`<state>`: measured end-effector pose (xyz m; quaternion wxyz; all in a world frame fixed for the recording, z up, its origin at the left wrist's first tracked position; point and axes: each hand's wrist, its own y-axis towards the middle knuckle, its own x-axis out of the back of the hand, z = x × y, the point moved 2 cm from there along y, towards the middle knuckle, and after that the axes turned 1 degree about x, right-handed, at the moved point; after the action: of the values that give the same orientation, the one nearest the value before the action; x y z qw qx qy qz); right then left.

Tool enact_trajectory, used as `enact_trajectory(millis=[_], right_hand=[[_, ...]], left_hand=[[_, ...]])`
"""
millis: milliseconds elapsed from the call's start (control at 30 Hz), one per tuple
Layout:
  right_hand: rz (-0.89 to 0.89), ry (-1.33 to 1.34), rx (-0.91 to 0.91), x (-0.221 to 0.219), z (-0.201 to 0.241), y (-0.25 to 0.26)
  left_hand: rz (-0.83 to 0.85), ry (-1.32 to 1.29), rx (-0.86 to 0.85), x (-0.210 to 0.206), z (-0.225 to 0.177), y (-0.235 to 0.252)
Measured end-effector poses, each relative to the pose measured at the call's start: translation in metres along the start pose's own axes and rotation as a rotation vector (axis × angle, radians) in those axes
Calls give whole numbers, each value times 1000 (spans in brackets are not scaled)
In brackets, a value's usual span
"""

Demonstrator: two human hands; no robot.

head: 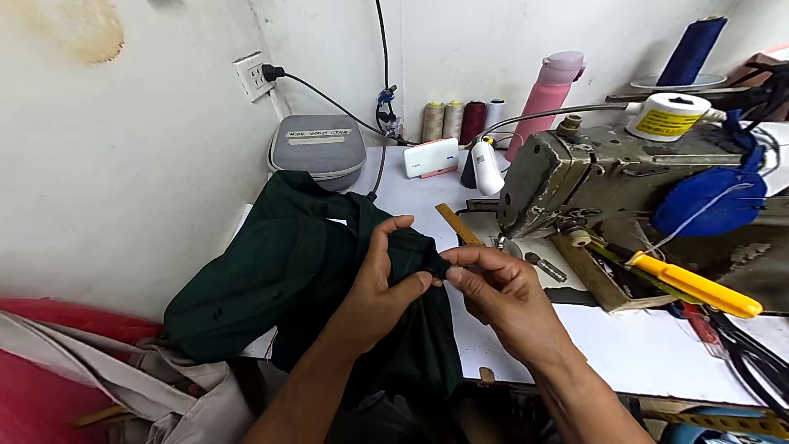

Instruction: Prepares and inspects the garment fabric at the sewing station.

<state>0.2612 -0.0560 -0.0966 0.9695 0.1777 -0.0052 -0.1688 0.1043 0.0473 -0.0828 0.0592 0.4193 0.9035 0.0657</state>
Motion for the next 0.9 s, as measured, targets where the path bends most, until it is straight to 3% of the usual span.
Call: enact_trajectory(millis=[133, 467, 600, 733, 900], right_hand=[[29, -127, -40, -6, -6, 0], [-28, -136, -60, -16, -4, 2], [-33, -180, -46, -16, -8, 0], [-19, -152, -48, -14, -10, 0], [4, -140, -68, -6, -10, 1]], left_hand=[[-24, -79, 53, 3, -3, -1], [-40, -136, 97, 11, -2, -1], [-13, 5, 29, 9, -2, -2], [-121, 282, -72, 3, -2, -5], [-113, 273, -98, 5, 0, -4]])
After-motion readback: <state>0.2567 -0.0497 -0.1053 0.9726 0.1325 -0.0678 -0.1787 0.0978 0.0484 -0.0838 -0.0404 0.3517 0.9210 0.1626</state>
